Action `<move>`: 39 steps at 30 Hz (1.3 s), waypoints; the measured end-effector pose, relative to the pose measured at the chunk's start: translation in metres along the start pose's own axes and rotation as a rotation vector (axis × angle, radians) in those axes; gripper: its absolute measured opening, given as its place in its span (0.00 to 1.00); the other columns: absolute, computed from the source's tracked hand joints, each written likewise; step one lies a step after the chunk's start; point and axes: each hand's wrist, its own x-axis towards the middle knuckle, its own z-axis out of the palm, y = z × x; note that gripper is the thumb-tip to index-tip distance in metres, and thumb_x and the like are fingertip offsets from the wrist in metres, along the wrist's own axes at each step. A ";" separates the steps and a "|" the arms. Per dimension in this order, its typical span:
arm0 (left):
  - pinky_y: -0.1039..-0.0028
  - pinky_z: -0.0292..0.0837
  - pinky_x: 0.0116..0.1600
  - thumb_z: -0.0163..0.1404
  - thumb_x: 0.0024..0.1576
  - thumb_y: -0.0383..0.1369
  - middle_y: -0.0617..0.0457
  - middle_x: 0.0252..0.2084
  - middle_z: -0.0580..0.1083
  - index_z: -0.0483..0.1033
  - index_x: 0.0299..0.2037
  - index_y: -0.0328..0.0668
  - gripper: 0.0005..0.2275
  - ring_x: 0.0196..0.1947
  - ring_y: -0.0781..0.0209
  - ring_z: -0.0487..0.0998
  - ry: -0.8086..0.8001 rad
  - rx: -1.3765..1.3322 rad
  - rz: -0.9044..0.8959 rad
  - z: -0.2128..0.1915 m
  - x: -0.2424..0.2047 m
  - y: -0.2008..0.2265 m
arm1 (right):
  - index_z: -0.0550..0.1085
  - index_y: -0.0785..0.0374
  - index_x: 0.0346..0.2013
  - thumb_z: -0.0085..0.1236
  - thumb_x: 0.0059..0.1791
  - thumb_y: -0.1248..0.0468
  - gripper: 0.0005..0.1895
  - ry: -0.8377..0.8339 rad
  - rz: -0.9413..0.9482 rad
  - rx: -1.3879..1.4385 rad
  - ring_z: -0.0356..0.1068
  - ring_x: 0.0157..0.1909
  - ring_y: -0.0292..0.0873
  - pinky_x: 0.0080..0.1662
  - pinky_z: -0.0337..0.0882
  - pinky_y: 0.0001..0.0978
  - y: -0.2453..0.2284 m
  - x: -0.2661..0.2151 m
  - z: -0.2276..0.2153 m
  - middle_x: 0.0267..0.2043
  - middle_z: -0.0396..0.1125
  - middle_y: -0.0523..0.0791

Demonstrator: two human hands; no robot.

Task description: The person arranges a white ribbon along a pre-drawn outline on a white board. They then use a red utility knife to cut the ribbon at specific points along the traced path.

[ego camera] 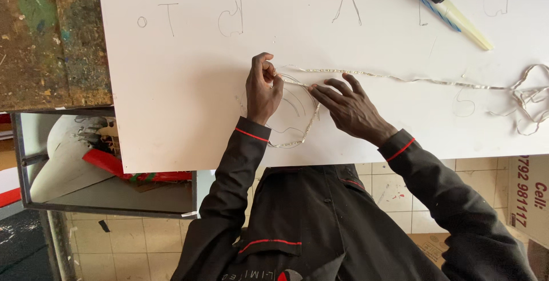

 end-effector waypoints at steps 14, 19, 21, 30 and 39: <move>0.65 0.82 0.43 0.55 0.57 0.19 0.54 0.35 0.69 0.72 0.61 0.49 0.22 0.36 0.59 0.78 -0.102 -0.124 -0.025 -0.005 0.011 -0.014 | 0.80 0.49 0.64 0.69 0.44 0.65 0.31 -0.038 0.060 -0.068 0.69 0.66 0.49 0.67 0.72 0.53 -0.024 0.035 -0.013 0.56 0.68 0.40; 0.74 0.78 0.41 0.58 0.56 0.24 0.61 0.34 0.71 0.74 0.56 0.52 0.18 0.37 0.67 0.78 -0.081 -0.202 -0.105 -0.018 0.022 -0.007 | 0.78 0.50 0.64 0.70 0.44 0.66 0.31 -0.076 0.089 -0.073 0.69 0.68 0.51 0.63 0.74 0.49 -0.031 0.037 -0.021 0.62 0.67 0.43; 0.76 0.77 0.40 0.60 0.54 0.24 0.60 0.34 0.73 0.73 0.55 0.52 0.19 0.36 0.69 0.80 -0.062 -0.262 -0.153 -0.024 0.026 0.000 | 0.79 0.52 0.66 0.70 0.45 0.68 0.32 -0.098 0.111 -0.027 0.68 0.70 0.53 0.64 0.74 0.50 -0.031 0.035 -0.019 0.65 0.67 0.45; 0.61 0.80 0.47 0.61 0.55 0.21 0.55 0.34 0.75 0.73 0.57 0.50 0.21 0.37 0.54 0.80 -0.087 0.037 0.037 -0.030 0.021 -0.004 | 0.81 0.50 0.63 0.67 0.48 0.68 0.27 -0.132 0.186 0.030 0.68 0.64 0.51 0.63 0.75 0.50 -0.033 0.039 -0.016 0.58 0.67 0.43; 0.62 0.78 0.50 0.63 0.56 0.24 0.57 0.35 0.74 0.70 0.59 0.52 0.22 0.39 0.56 0.76 -0.095 -0.018 -0.016 -0.031 0.022 -0.016 | 0.77 0.49 0.71 0.67 0.49 0.68 0.34 -0.112 0.165 -0.060 0.73 0.61 0.49 0.60 0.75 0.50 -0.046 0.037 -0.018 0.55 0.70 0.41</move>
